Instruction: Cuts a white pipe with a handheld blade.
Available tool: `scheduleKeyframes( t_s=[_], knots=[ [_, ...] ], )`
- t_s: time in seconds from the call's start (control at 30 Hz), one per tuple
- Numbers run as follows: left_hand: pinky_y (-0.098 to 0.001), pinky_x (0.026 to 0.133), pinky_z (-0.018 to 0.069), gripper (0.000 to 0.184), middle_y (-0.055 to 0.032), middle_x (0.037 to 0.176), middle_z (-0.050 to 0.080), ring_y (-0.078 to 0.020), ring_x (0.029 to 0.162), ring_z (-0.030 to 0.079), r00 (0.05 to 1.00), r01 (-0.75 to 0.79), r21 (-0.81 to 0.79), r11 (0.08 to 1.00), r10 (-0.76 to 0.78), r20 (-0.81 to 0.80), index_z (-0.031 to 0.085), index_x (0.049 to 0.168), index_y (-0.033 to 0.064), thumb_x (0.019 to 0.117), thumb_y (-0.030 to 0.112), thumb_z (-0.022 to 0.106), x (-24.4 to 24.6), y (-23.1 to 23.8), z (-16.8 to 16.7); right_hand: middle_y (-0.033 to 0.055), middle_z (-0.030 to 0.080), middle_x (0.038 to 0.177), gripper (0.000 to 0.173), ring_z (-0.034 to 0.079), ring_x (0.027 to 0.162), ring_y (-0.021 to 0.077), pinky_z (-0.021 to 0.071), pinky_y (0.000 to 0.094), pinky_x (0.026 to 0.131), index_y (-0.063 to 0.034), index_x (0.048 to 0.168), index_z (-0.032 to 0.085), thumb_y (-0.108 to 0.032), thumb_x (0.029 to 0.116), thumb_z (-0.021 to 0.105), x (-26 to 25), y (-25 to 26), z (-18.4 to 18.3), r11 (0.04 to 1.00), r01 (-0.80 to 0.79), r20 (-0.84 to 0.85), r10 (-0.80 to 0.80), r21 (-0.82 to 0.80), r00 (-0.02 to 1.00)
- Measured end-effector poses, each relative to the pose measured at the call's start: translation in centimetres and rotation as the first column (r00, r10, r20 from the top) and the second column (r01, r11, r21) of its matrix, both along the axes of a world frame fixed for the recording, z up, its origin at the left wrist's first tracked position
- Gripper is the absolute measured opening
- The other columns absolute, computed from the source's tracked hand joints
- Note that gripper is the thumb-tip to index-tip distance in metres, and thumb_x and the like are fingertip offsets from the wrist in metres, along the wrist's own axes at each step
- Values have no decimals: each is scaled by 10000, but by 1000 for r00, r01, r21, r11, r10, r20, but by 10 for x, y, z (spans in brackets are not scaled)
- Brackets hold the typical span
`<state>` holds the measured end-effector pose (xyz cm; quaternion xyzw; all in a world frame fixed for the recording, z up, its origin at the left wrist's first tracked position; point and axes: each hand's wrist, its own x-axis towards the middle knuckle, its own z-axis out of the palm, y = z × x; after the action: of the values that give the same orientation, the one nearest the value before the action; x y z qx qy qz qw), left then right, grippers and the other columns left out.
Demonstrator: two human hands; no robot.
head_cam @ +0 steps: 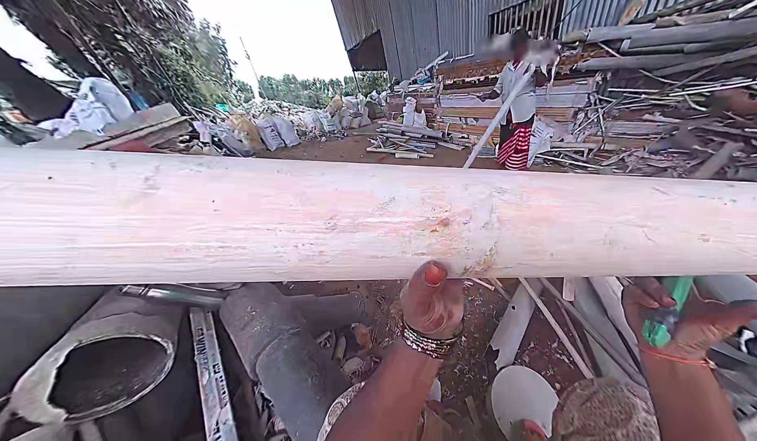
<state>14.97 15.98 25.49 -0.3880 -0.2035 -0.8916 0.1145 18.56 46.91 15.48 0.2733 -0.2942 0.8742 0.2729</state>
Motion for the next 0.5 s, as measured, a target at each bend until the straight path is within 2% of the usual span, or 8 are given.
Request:
scheduleKeyframes(
  t_s=[0.1,0.13,0.2,0.27,0.33,0.37,0.43,0.5],
  knots=[
    [-314,826,628,415,13,935,781,-94,899,752,989,64,123,990,-79,121,747,1024,182,683,341,920,19,41,20,-66,747,1149,636,665,733,-4,536,156,619,-277,1277,694,-700,802,695,36,-27,-4,939,31,71,-59,344,996],
    [-304,817,627,494,20,916,772,-91,877,750,974,100,139,985,-126,191,713,1037,175,635,333,951,27,53,23,-119,741,1162,632,662,734,-34,531,139,617,-352,1312,660,-742,815,645,47,-40,-11,903,63,123,-126,424,984],
    [-287,794,620,591,28,880,746,-83,836,739,922,158,162,974,-204,328,622,1075,141,605,257,959,39,76,24,-144,745,1146,669,659,710,-42,533,142,596,-407,1358,592,-777,802,629,61,-56,-18,871,109,185,-222,480,957],
    [-297,803,605,494,11,896,716,-86,838,717,846,197,149,969,-245,473,561,1126,106,709,135,825,50,96,21,-125,749,974,702,653,676,-16,536,171,576,-385,1338,593,-775,761,677,68,-49,-15,875,173,181,-280,453,943],
    [-341,856,572,420,-57,1020,661,-137,917,668,730,269,79,960,-256,634,486,1256,68,874,54,659,55,111,8,-100,720,992,688,663,753,23,537,204,638,-326,1335,548,-775,822,640,73,-16,-24,849,211,75,-281,485,957],
    [-377,896,548,428,-103,1131,627,-178,993,637,660,333,26,943,-253,708,435,1352,65,957,46,598,54,117,-5,-76,732,989,639,684,784,49,548,217,670,-296,1277,614,-756,834,639,74,-2,-29,865,204,37,-247,458,968],
    [-475,991,492,537,-190,1371,544,-274,1184,569,526,469,-63,881,-221,821,342,1510,84,1029,114,580,46,135,-41,-13,758,942,594,723,797,95,589,244,711,-197,1132,728,-698,815,701,78,10,-46,936,149,61,-177,319,982],
    [-538,1047,439,654,-209,1497,477,-318,1319,503,424,572,-122,811,-165,890,289,1577,126,1019,219,618,39,155,-81,-54,761,908,595,722,778,58,589,213,697,-213,1075,740,-713,753,743,94,8,-69,966,128,239,-181,224,954]
  ],
)
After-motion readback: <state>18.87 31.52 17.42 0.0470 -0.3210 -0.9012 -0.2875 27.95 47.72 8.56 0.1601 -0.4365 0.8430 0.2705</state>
